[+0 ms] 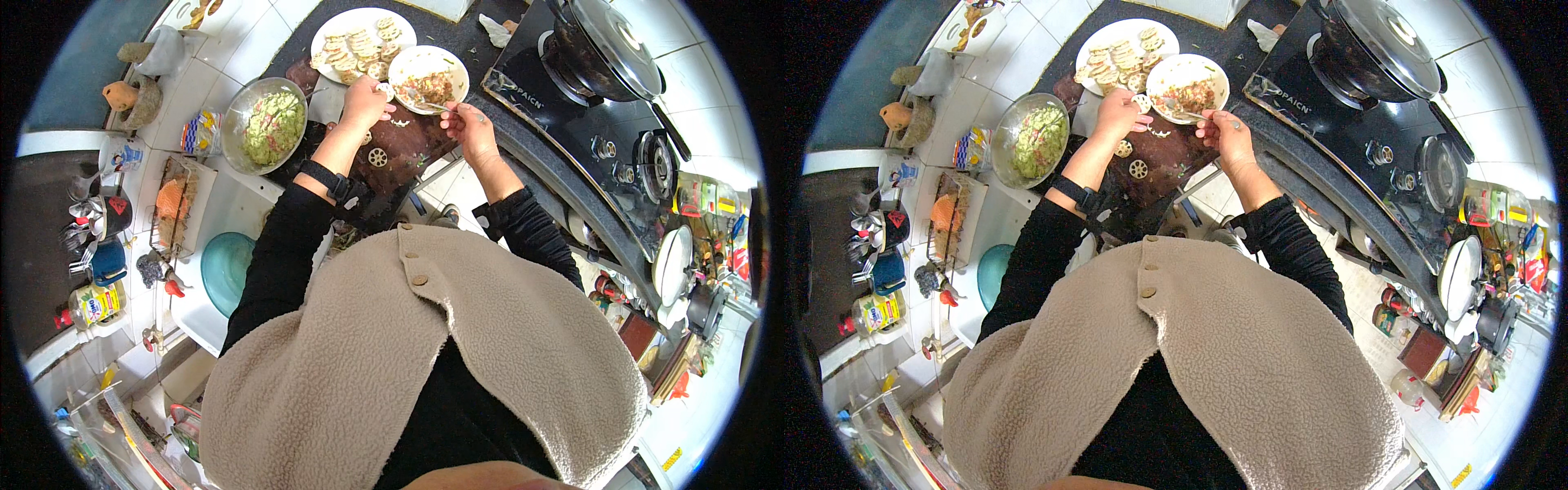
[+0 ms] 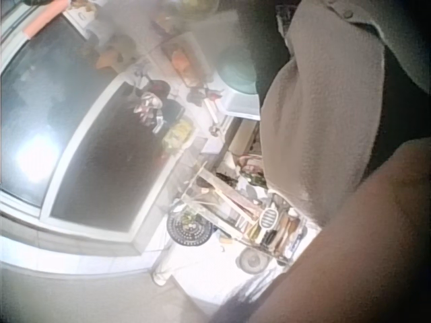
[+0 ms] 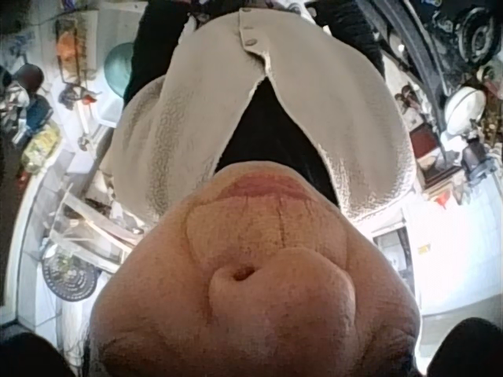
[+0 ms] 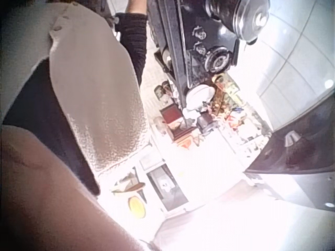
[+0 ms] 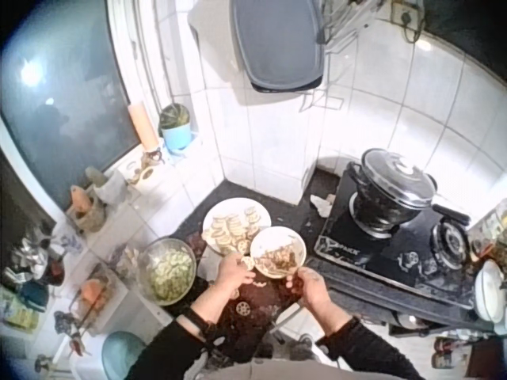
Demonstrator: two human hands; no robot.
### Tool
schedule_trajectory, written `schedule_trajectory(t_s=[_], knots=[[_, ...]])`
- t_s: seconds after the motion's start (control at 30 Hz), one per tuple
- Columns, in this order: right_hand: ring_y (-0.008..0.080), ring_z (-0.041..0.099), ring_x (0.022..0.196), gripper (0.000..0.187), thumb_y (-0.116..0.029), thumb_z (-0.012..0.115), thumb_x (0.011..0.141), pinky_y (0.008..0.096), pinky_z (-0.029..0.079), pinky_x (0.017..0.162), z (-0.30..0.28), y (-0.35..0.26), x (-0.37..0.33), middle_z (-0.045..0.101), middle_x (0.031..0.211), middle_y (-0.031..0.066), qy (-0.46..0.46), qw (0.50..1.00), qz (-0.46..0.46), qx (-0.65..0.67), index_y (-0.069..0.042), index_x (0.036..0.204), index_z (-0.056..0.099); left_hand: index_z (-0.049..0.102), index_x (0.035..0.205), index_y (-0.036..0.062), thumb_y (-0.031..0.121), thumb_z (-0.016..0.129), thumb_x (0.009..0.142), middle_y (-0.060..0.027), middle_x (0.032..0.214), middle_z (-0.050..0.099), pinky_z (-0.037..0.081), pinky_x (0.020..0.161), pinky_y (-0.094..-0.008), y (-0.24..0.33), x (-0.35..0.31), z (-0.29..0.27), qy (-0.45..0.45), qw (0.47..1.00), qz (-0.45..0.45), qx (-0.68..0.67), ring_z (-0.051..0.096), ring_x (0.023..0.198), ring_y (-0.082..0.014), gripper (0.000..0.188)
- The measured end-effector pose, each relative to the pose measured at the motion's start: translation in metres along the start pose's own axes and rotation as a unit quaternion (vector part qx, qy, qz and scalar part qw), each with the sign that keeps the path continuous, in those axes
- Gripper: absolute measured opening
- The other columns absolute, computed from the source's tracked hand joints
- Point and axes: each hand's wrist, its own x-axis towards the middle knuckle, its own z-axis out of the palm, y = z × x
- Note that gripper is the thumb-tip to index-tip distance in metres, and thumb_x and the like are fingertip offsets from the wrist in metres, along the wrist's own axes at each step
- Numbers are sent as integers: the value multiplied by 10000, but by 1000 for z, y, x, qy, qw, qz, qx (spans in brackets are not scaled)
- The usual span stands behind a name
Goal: The person assembles small round food items by placing a filling between two circular pieces and pressing them together. The person repeatedly picks up the pieces, adds filling, and stacks the finished items on a plate.
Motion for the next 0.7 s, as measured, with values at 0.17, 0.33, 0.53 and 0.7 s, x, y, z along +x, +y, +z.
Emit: schedule_trajectory(t_s=[0.17,0.33,0.53,0.7], knots=[[163,603,734,255,-195,433,958,272,468,644,0,0,0,644,860,84,-9,1000,9,23,-7,1036,586,477,1087,-59,-10,442,879,-192,924,618,548,481,-313,4,5,3,-11,993,28,118,686,672,-246,217],[173,601,743,258,-197,431,960,284,472,649,-2,-1,6,639,869,93,-14,998,24,61,-3,1039,581,526,1013,-51,5,457,876,-163,764,632,534,453,-294,28,20,6,-28,974,58,216,673,581,-213,163],[158,615,723,257,-195,432,961,273,478,631,-8,-9,-1,652,855,80,-12,996,-35,83,-9,1057,580,513,1034,-71,3,434,885,-191,804,639,566,502,-315,43,16,-9,4,997,66,35,684,636,-242,184],[147,601,795,282,-224,460,972,263,464,688,-13,-34,-20,641,920,81,-64,989,-127,32,6,1098,565,430,1058,-86,-22,444,878,-292,935,605,594,664,-468,36,7,1,-67,973,-71,-209,669,793,-406,192]])
